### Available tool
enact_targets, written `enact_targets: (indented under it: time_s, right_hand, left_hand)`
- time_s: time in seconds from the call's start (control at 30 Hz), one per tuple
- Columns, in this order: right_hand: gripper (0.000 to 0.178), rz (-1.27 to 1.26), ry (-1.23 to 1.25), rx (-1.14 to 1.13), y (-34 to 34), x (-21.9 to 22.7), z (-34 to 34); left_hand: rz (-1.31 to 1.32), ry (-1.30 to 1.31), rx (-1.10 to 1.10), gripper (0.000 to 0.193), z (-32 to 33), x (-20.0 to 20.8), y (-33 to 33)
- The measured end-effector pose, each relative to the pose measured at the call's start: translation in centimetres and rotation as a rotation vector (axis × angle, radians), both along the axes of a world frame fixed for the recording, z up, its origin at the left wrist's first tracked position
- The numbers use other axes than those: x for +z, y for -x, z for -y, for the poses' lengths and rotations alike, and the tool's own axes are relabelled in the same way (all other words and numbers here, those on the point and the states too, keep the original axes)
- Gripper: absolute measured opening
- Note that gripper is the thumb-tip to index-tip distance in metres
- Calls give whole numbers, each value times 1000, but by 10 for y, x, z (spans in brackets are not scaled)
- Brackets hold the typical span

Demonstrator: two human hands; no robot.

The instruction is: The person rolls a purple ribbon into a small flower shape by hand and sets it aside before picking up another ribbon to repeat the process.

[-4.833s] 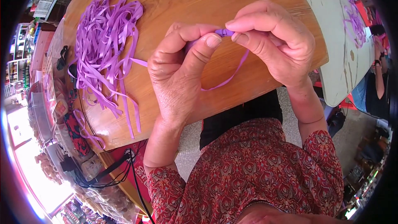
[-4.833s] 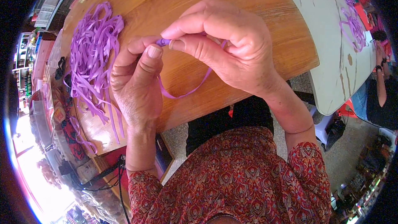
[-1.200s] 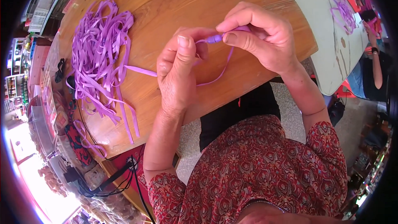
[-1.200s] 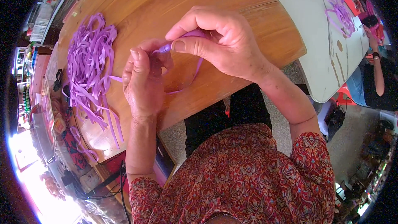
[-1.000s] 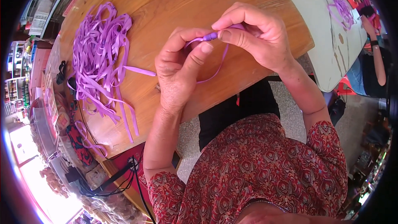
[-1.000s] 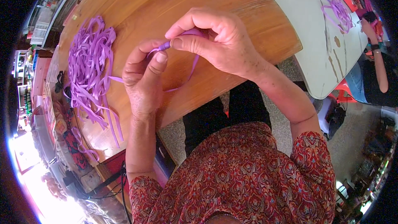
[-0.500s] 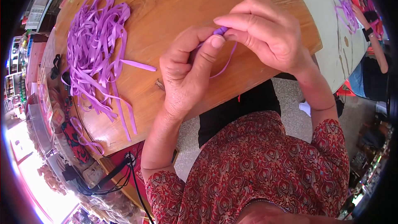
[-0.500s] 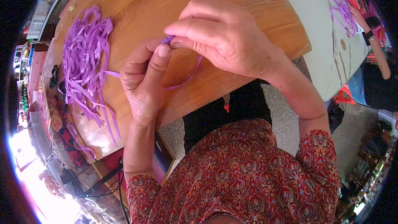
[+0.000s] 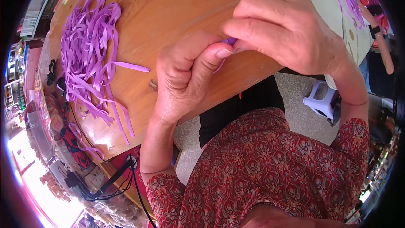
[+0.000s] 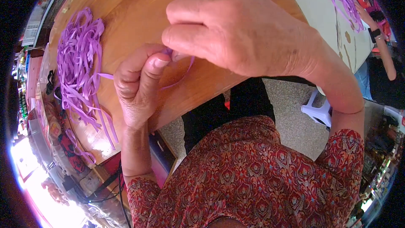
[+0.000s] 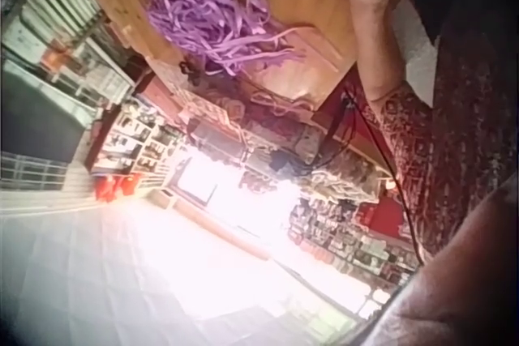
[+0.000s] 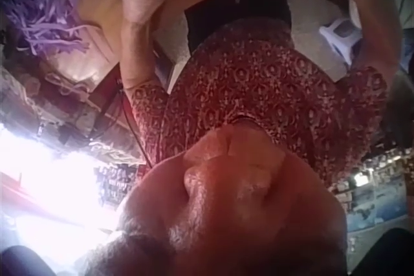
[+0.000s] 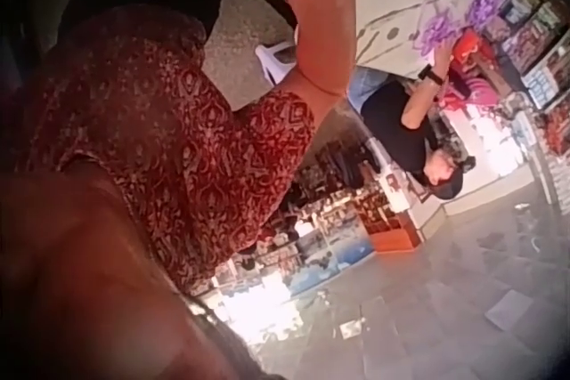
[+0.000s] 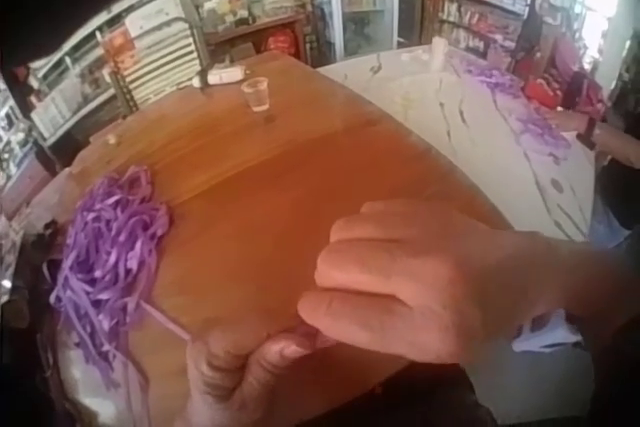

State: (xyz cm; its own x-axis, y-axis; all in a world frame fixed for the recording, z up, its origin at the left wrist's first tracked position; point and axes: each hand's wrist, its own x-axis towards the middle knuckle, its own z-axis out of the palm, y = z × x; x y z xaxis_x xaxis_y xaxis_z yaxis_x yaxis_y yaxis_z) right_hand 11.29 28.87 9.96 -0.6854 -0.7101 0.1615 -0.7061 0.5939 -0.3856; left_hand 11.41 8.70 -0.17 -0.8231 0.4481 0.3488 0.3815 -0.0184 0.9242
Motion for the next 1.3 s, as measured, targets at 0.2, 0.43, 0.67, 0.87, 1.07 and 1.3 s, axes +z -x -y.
enact_targets:
  time_s: [0.2, 0.43, 0.67, 0.87, 1.07, 1.3]
  right_hand:
    - [26, -361, 55, 190, 6, -34, -1]
    - [23, -278, 91, 257, 14, -33, 0]
    - [26, 276, 333, 315, 7, -46, -10]
    - [27, 828, 474, 110, -12, -53, -11]
    - [30, 1052, 604, -90, -32, -61, -8]
    - [28, 1191, 654, -240, -11, -46, -8]
  left_hand:
    - [-73, -63, 25, 12, -7, -4, -3]
    - [-149, -93, 30, 12, -4, -6, -3]
    - [-349, 63, -122, 16, -5, 5, -4]
    - [-555, 68, -103, 25, -10, -2, -7]
    - [-678, 114, -53, 28, -14, -9, -11]
    - [-416, 53, 24, 20, -17, -8, -7]
